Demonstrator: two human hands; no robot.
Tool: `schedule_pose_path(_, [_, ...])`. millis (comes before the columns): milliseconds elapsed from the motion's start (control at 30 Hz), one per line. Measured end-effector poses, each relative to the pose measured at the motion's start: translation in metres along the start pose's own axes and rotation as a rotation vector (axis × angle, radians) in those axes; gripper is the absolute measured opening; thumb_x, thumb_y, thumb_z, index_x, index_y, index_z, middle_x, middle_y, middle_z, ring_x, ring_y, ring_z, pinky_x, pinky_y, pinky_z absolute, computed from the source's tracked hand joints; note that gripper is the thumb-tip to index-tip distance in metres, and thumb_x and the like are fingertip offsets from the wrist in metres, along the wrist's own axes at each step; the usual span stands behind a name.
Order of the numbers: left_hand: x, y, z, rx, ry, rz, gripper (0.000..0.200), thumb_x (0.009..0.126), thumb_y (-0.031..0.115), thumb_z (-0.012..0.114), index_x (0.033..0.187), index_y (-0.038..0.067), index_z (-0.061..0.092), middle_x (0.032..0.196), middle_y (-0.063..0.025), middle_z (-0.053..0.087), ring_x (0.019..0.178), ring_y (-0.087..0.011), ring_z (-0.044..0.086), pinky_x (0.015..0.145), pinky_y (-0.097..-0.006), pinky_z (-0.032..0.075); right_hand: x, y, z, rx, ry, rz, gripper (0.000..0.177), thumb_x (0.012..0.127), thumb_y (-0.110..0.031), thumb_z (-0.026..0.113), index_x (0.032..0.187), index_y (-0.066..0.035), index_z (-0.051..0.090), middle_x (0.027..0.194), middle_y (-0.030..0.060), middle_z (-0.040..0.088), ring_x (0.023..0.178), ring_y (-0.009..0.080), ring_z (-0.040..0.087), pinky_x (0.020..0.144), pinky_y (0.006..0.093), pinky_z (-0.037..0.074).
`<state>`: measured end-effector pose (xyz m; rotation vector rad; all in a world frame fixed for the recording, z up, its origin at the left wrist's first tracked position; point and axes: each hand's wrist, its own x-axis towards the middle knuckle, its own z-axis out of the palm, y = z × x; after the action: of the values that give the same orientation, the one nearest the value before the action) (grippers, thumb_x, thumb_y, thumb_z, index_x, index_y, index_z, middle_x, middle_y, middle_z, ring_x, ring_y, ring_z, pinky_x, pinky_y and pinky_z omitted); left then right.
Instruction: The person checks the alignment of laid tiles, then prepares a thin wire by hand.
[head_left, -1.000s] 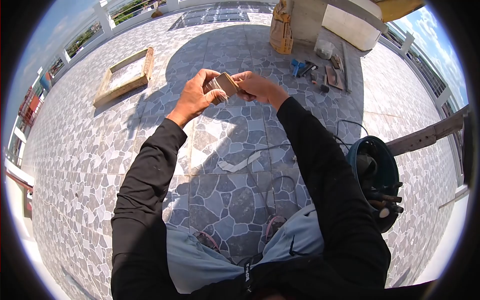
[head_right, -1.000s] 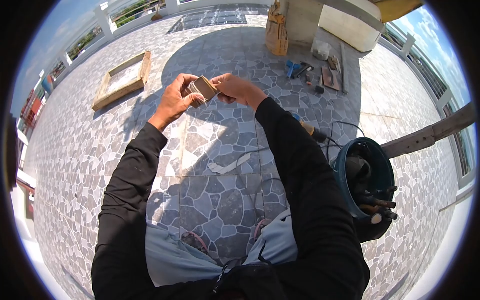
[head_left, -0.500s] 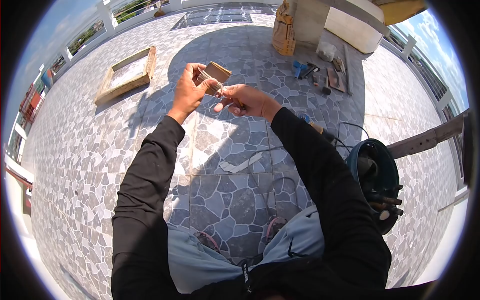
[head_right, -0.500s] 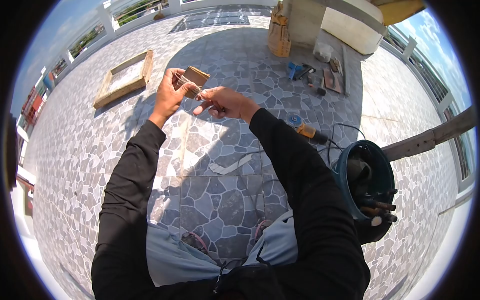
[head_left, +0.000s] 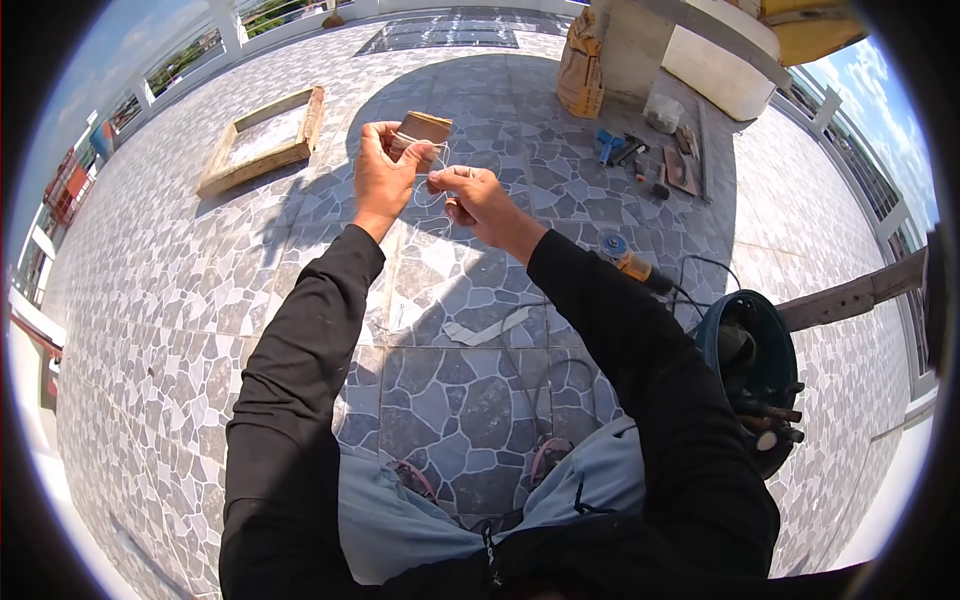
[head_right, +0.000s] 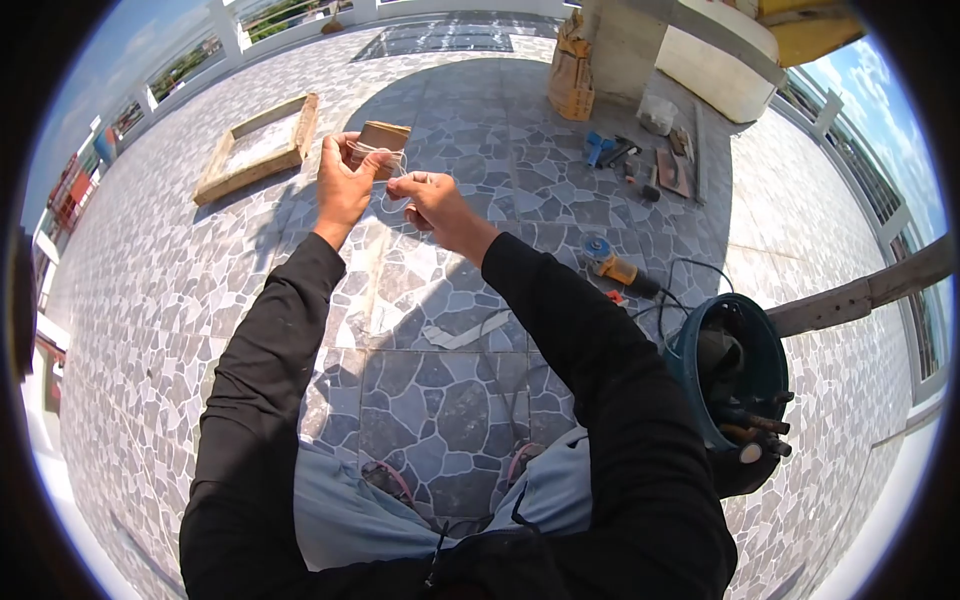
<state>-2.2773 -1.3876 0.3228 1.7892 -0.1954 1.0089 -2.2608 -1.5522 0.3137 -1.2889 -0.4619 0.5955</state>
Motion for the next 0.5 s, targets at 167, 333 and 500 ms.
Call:
schedule_pose_path(167, [0.015, -0.027, -0.022, 0.047, 0.165, -0.067, 0.05, 0.078, 0.026, 0.08, 0.106, 0.0, 0.048, 0.091, -0.0094, 0.061, 0.079, -0.0147, 0.06, 0.072, -0.0286, 0.051, -0.008, -0.004, -0.02, 0.151, -0.144, -0.076, 0.018, 0.099, -0.019, 0.05, 0.094, -0.004, 0.058, 0.062, -0.0052, 0.044, 0.045, 0.003, 0.033, 0.04, 0.0198, 0.024])
schedule_pose_path(333, [0.022, -0.048, -0.051, -0.139, 0.214, -0.204, 0.052, 0.079, 0.022, 0.08, 0.11, -0.001, 0.045, 0.093, -0.0108, 0.061, 0.081, -0.015, 0.06, 0.073, -0.0285, 0.052, -0.008, -0.008, -0.046, -0.093, -0.018, -0.062, 0.02, 0.101, -0.019, 0.046, 0.093, -0.005, 0.058, 0.056, -0.0073, 0.035, 0.044, 0.0028, 0.026, 0.04, 0.0217, 0.019])
schedule_pose_path(500, [0.022, -0.057, -0.064, -0.148, 0.167, -0.153, 0.048, 0.083, 0.015, 0.076, 0.116, -0.002, 0.045, 0.097, -0.0096, 0.062, 0.089, -0.0126, 0.06, 0.079, -0.0262, 0.051, -0.004, -0.015, -0.06, -0.108, 0.046, -0.091, 0.022, 0.1, -0.019, 0.047, 0.09, -0.004, 0.059, 0.054, -0.007, 0.034, 0.041, 0.0033, 0.024, 0.038, 0.0229, 0.017])
